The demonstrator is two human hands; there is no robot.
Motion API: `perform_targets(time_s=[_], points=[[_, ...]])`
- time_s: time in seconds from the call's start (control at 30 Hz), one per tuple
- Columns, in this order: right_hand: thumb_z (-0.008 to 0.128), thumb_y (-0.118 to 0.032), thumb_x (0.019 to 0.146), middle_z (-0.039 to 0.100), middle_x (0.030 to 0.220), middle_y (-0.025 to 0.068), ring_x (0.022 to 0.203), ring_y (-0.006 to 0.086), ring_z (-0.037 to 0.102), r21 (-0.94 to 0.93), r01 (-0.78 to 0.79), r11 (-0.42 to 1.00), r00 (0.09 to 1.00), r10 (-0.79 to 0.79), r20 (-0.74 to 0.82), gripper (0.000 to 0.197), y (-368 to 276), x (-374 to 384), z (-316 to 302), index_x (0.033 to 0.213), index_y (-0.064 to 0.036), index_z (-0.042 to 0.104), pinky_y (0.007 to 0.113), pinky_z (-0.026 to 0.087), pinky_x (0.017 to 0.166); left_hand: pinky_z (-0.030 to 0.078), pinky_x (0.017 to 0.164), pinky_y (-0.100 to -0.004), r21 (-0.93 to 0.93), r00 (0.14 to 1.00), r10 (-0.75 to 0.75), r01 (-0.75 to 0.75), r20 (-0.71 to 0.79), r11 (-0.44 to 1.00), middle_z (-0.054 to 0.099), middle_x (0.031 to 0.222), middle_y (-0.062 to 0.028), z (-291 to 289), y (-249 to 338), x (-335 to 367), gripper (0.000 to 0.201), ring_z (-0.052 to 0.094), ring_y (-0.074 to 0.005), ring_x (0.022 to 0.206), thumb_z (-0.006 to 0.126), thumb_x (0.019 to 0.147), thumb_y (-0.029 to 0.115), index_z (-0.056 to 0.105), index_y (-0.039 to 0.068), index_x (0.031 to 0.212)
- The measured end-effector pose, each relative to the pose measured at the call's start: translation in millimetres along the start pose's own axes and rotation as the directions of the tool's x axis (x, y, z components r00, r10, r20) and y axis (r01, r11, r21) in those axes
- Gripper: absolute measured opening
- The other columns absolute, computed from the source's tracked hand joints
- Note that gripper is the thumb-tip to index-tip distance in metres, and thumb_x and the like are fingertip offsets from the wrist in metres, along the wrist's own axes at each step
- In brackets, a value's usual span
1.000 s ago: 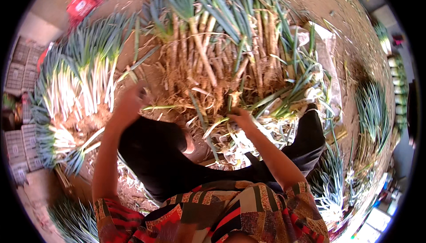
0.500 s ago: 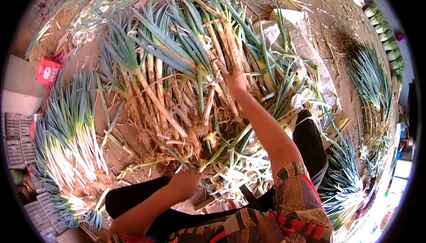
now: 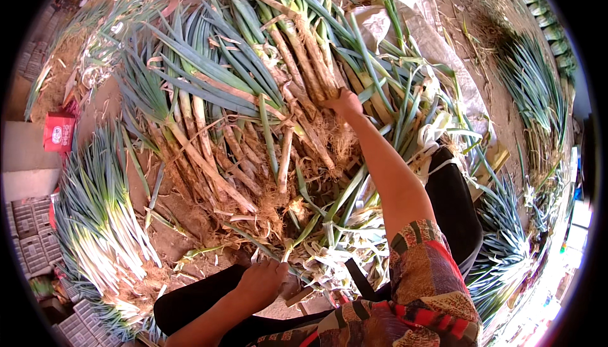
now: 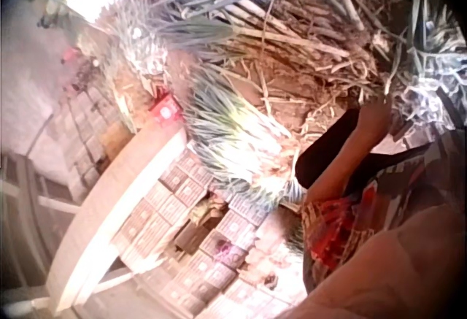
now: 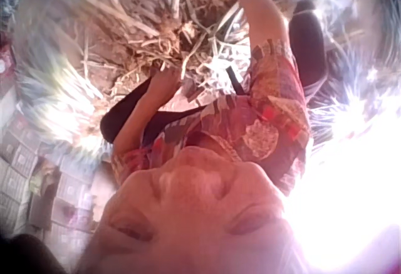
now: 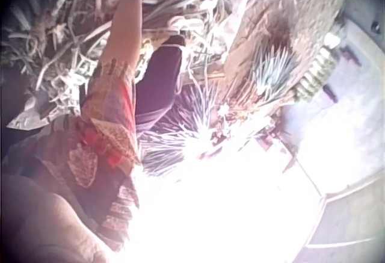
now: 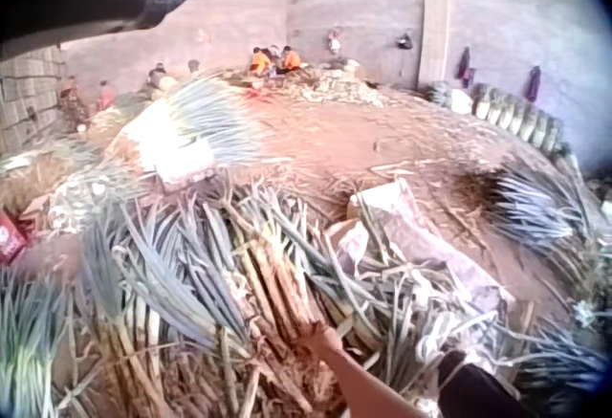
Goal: The person processes leeks by hand, peeling off the outer layers and removing dirt while sitting on the ground.
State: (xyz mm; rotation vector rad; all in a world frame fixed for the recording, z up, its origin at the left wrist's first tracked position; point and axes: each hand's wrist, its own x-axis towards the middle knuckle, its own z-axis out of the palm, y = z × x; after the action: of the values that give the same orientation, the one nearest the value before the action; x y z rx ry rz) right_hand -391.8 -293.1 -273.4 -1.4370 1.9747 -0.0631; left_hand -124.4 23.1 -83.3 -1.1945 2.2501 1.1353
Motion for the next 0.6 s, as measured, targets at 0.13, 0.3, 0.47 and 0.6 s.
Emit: perform_targets(time_s=[0.13, 0.3, 0.47, 0.6], points=[[0.057, -0.018, 0.085, 0.052, 0.075, 0.0123, 0.051, 0.0119, 0.048, 0.138, -0.059, 0.989, 0.998, 0.055, 0.031, 0.043, -51.3, -69.0, 1.8, 0.117, 0.0064, 0.044, 0.025, 0.042, 0.033, 0.047, 0.069, -0.0400, 0.047, 1.000, 0.003, -0.002, -0.012, 0.999, 0.056, 0.089, -0.0152, -2.9, 5.7, 1.7, 0.030, 0.058, -0.0312, 0.082, 0.056, 0.076, 0.012, 0.049, 0.000, 0.102], [0.051, -0.007, 0.078, 0.053, 0.069, 0.0161, 0.050, 0.0206, 0.053, 0.333, 0.055, 0.941, 0.986, 0.001, -0.165, 0.040, -43.1, -167.0, 53.3, 0.113, 0.0082, 0.039, 0.029, 0.048, 0.038, 0.048, 0.070, -0.0406, 0.070, 0.999, 0.031, -0.029, -0.041, 0.997, 0.056, 0.093, -0.0161, -4.5, 10.2, 0.5, 0.032, 0.058, -0.0322, 0.084, 0.058, 0.077, 0.017, 0.048, 0.000, 0.103], [0.060, -0.020, 0.073, 0.056, 0.077, 0.0190, 0.060, 0.0253, 0.058, 0.261, 0.009, 0.965, 1.000, -0.002, -0.028, 0.055, 7.5, -273.3, 86.8, 0.115, 0.0073, 0.037, 0.034, 0.050, 0.047, 0.044, 0.074, -0.0427, 0.051, 0.999, -0.009, 0.011, -0.045, 0.999, 0.056, 0.095, -0.0173, 7.9, 6.1, -2.1, 0.039, 0.056, -0.0346, 0.086, 0.060, 0.074, 0.022, 0.047, 0.002, 0.105], [0.065, -0.025, 0.072, 0.057, 0.083, 0.0178, 0.069, 0.0255, 0.060, -0.074, 0.065, 0.995, 0.980, -0.049, 0.195, 0.058, 30.8, -304.0, 75.5, 0.112, 0.0085, 0.041, 0.032, 0.051, 0.052, 0.045, 0.072, -0.0433, 0.083, 0.997, 0.018, -0.012, -0.073, 0.996, 0.056, 0.091, -0.0171, 11.5, 2.5, 0.1, 0.033, 0.056, -0.0342, 0.084, 0.058, 0.077, 0.020, 0.047, 0.002, 0.102]])
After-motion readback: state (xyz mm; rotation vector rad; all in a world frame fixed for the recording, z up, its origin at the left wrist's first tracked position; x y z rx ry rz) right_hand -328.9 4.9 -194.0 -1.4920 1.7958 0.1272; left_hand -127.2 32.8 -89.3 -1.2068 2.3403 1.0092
